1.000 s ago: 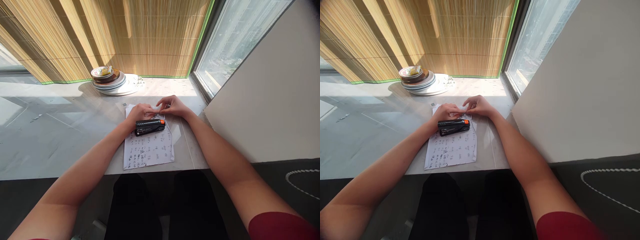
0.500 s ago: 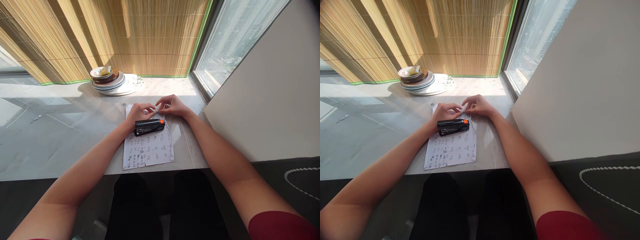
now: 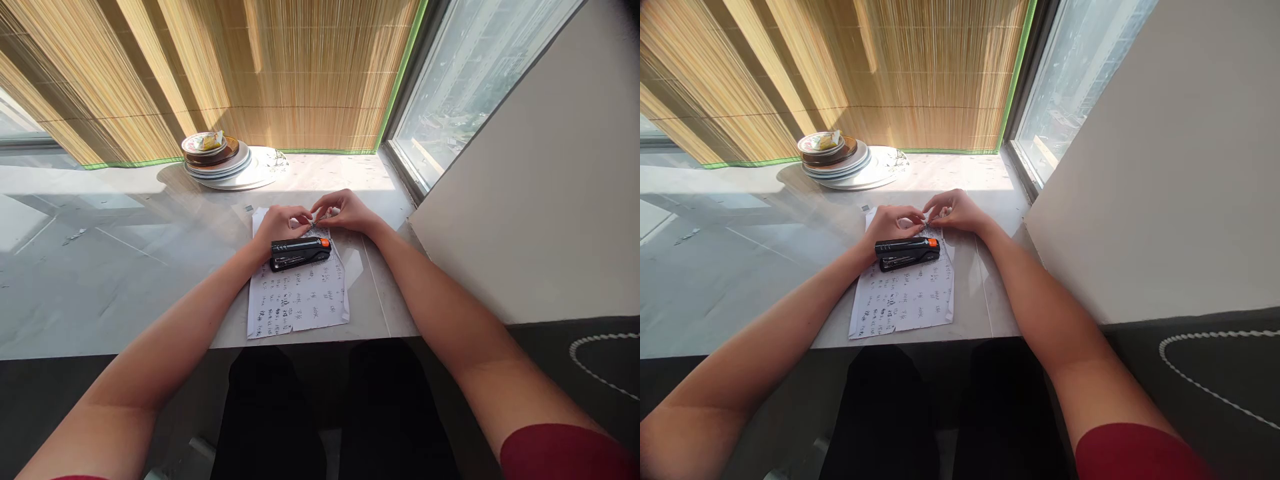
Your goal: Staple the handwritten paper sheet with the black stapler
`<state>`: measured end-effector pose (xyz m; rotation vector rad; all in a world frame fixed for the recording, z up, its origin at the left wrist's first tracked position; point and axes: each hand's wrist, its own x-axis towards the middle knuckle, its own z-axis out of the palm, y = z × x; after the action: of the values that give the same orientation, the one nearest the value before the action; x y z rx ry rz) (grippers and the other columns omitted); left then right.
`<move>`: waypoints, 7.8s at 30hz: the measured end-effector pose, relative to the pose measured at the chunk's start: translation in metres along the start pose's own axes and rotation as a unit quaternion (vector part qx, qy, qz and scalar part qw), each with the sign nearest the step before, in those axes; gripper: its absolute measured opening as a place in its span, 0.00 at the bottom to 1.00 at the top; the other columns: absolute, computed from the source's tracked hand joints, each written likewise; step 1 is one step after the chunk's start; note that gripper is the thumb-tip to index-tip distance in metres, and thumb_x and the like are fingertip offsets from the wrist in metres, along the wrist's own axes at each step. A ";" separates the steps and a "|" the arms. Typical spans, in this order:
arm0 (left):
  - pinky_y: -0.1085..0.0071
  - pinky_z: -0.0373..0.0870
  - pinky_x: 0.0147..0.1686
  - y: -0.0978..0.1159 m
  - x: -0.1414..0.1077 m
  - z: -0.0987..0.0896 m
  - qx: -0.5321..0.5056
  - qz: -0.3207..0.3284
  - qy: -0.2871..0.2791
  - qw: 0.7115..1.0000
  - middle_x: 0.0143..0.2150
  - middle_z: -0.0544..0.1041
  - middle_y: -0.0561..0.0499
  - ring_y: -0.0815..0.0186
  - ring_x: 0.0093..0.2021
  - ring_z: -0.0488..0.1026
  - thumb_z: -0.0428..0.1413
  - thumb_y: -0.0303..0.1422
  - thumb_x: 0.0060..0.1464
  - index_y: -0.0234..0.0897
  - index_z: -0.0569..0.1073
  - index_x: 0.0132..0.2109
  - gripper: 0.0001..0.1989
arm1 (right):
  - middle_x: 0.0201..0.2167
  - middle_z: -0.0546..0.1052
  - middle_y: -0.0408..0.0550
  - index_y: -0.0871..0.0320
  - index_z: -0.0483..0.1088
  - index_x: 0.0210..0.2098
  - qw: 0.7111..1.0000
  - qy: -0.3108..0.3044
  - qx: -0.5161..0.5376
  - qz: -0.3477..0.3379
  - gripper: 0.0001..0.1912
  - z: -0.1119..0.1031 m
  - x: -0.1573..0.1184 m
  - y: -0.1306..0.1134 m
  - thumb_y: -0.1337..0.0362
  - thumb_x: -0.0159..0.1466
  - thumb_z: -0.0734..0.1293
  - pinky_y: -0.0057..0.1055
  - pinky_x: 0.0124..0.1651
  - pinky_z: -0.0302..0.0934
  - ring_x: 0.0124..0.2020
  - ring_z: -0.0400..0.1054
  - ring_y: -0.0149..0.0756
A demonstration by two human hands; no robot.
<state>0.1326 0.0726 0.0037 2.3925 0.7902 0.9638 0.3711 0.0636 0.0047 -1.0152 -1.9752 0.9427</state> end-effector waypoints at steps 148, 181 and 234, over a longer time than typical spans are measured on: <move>0.61 0.77 0.56 -0.023 0.000 0.000 0.035 0.020 -0.080 0.996 0.52 0.85 0.51 0.60 0.52 0.82 0.56 0.28 0.61 0.47 0.86 0.45 0.15 | 0.27 0.76 0.43 0.57 0.78 0.35 0.993 0.096 -0.058 -0.022 0.08 -0.001 0.003 -0.001 0.61 0.62 0.68 0.34 0.40 0.59 0.33 0.66 0.34; 0.61 0.73 0.61 -0.021 0.001 -0.014 0.086 -0.118 -0.011 0.989 0.51 0.85 0.52 0.57 0.59 0.77 0.50 0.28 0.55 0.44 0.86 0.40 0.19 | 0.43 0.75 0.47 0.55 0.71 0.51 0.993 -0.098 -0.026 -0.058 0.20 0.003 0.000 -0.012 0.50 0.66 0.70 0.34 0.43 0.60 0.41 0.66 0.38; 0.57 0.74 0.62 -0.044 0.006 -0.015 -0.188 -0.243 0.113 0.945 0.47 0.85 0.48 0.58 0.54 0.81 0.49 0.32 0.59 0.41 0.79 0.36 0.13 | 0.47 0.83 0.55 0.63 0.73 0.59 0.888 -0.162 0.340 0.265 0.26 -0.027 -0.015 -0.013 0.68 0.62 0.72 0.37 0.37 0.83 0.45 0.83 0.52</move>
<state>0.1103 0.1117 -0.0083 1.6706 1.1006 1.0683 0.3958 0.0525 0.0242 -1.0217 -1.3992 2.0426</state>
